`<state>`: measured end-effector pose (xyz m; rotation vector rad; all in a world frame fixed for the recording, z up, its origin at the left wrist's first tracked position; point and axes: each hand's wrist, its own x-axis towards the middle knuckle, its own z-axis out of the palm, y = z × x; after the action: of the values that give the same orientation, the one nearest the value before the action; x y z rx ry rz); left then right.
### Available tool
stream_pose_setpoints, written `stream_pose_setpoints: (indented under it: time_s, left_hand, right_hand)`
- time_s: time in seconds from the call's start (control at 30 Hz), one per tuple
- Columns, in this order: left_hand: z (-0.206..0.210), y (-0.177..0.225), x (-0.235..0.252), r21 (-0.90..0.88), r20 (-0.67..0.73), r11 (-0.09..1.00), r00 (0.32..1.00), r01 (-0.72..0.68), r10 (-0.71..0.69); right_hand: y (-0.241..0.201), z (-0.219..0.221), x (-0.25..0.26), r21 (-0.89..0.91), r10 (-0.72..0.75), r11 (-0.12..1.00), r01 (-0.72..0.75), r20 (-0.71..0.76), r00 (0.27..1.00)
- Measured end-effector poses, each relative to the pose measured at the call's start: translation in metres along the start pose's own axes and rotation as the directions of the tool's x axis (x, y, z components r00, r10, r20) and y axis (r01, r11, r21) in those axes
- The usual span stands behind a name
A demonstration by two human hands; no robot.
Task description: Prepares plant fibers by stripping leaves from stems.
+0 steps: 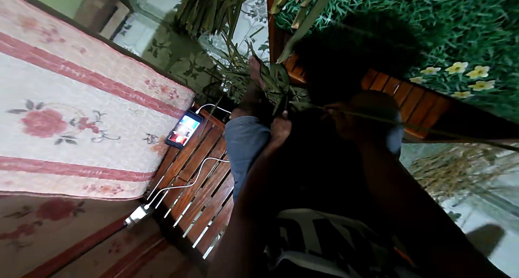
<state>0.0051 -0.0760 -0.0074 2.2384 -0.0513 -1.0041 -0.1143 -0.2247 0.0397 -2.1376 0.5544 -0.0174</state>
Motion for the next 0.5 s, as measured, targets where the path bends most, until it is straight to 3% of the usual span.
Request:
stream_pose_setpoints:
  time_s: [0.07,0.13,0.23,0.37,0.5]
  left_hand:
    - [0.010,-0.020,0.016,-0.067,-0.032,0.991,0.993,-0.119,0.117]
    - [0.012,-0.014,0.002,-0.084,0.007,0.965,0.968,-0.250,0.252]
    - [0.013,0.001,-0.027,0.036,0.102,0.935,0.932,-0.352,0.347]
    - [-0.014,0.035,-0.044,0.035,0.107,0.999,0.994,-0.016,0.012]
    - [-0.007,0.014,-0.008,-0.059,0.109,0.990,0.987,0.128,-0.121]
  right_hand:
    - [0.004,0.001,0.000,0.002,-0.014,1.000,0.014,-0.022,1.000]
    - [0.002,0.001,0.003,-0.019,-0.007,1.000,0.007,-0.006,1.000]
    - [-0.003,0.003,0.001,-0.051,-0.058,0.997,0.060,0.030,0.998]
    - [-0.004,0.002,0.001,-0.024,-0.067,0.997,0.068,0.054,0.996]
    - [-0.001,0.005,0.001,0.032,0.007,0.999,-0.008,0.023,1.000]
